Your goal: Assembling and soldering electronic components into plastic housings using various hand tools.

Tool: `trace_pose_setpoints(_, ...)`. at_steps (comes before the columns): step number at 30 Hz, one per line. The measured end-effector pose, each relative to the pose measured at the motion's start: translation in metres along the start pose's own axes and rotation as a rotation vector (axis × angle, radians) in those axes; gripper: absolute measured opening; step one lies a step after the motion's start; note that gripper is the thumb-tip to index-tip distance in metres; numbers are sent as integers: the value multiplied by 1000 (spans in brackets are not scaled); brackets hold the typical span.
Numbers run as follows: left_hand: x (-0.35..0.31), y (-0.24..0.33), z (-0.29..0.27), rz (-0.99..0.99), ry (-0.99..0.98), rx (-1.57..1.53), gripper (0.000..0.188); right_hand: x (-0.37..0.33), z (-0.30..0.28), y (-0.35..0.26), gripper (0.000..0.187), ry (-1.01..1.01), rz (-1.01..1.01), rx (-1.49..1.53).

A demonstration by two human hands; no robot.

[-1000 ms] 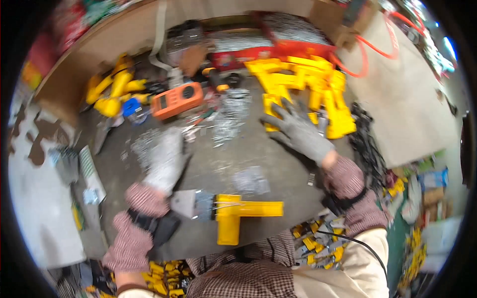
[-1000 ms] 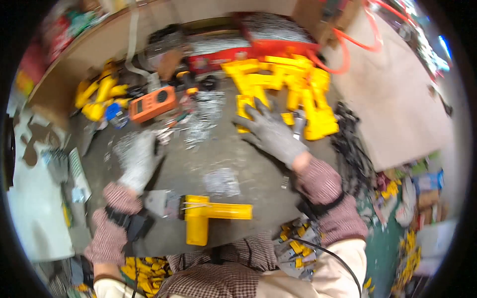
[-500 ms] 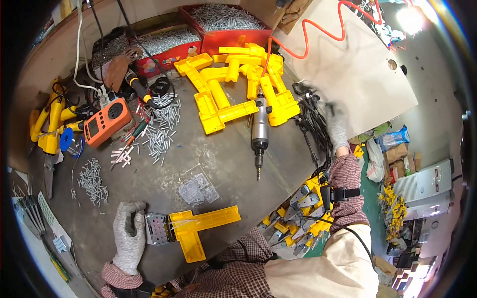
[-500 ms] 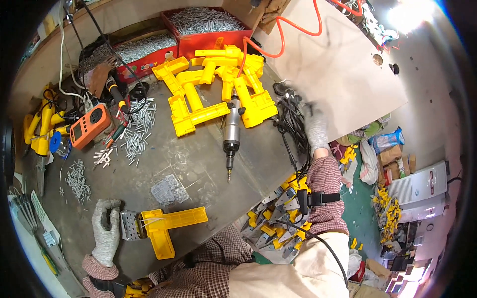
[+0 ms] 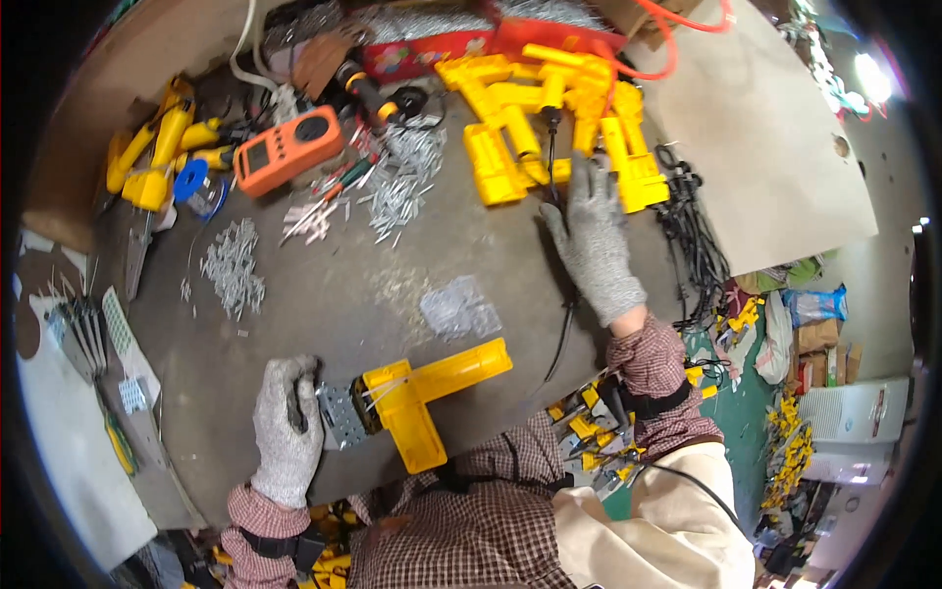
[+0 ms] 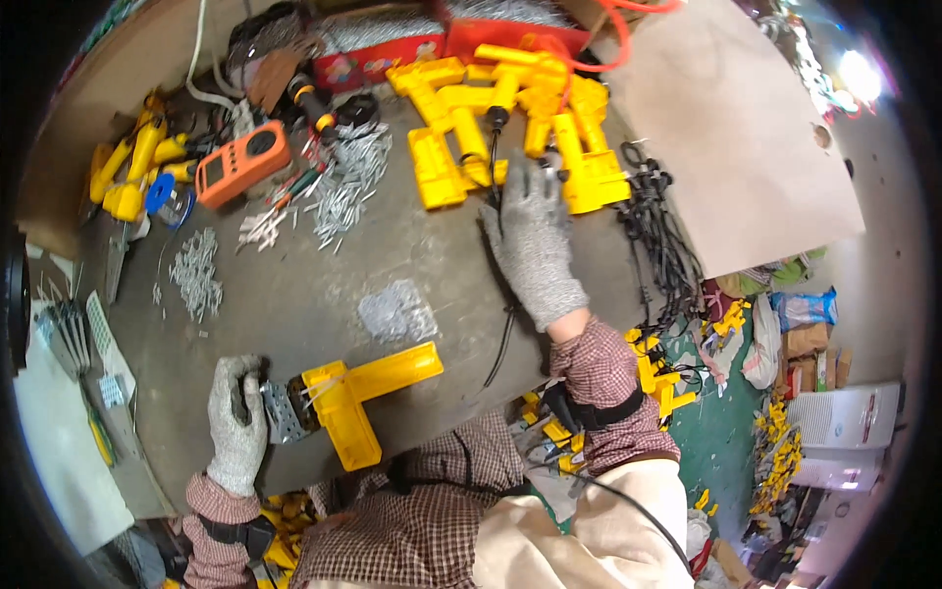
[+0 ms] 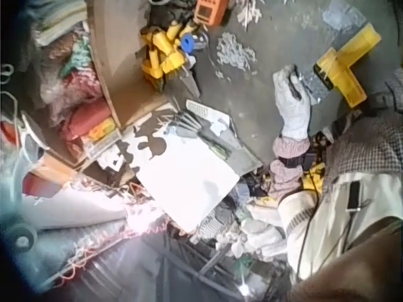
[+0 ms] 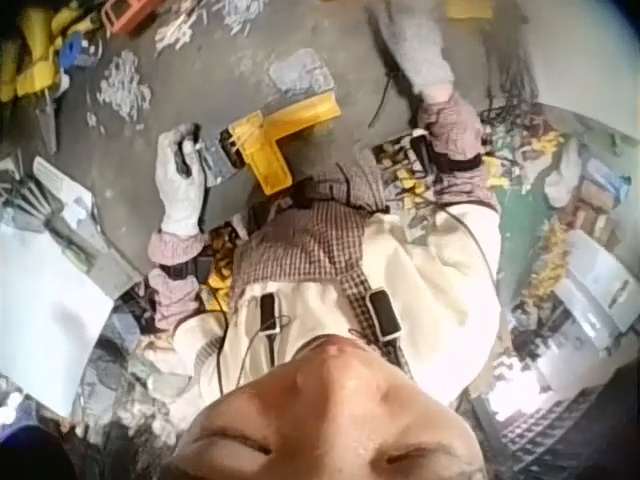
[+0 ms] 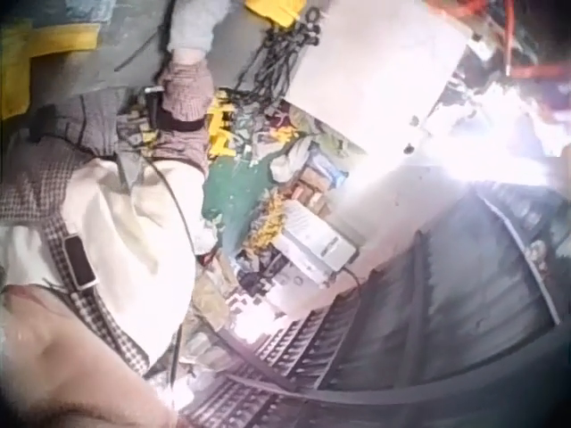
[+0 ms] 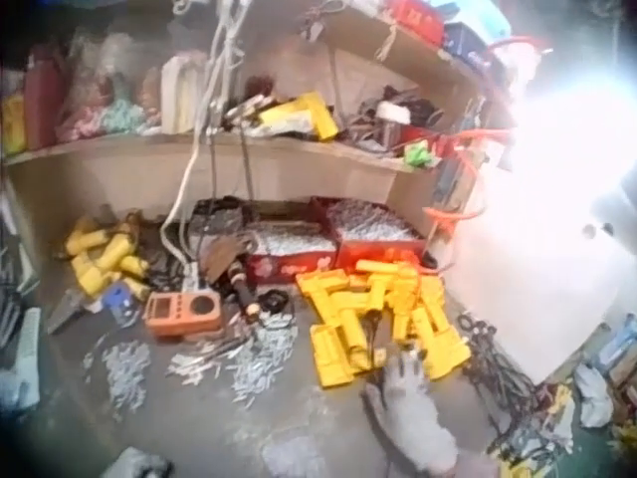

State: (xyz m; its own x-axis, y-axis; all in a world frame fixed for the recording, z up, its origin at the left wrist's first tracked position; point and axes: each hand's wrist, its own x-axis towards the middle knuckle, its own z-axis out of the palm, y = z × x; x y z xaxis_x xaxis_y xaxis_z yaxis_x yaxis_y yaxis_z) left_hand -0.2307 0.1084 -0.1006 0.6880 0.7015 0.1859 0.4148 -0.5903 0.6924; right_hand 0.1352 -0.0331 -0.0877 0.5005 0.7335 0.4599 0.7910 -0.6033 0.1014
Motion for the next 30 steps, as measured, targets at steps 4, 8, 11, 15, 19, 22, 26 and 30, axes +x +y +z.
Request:
trace_pose_setpoints(4,-9,1,-3,-58,67,-13,13,-12,-60,-3,43,-238,-279,366)
trace_pose_setpoints(8,-8,-5,1,-79,77,-85,12,-67,-101,-11,28,-712,-529,540)
trace_pose_setpoints(11,5,-10,-11,-4,-5,-38,10,-82,-86,-9,27,-755,-694,487)
trace_pose_setpoints(15,48,28,-28,-167,-290,-390,19,-44,-103,-40,14,-851,-155,1190)
trace_pose_setpoints(19,85,32,-10,-291,-537,-1012,40,-3,-76,-116,17,-1025,4,1343)
trace_pose_setpoints(22,90,21,-7,-290,-265,-1023,36,-8,-49,-129,22,-1082,414,1521)
trace_pose_setpoints(26,81,-2,4,-394,7,-885,26,-17,-17,-146,25,-740,210,1518)
trace_pose_setpoints(30,79,-3,-1,-504,-145,-878,25,-16,-25,-150,22,-644,97,1325)
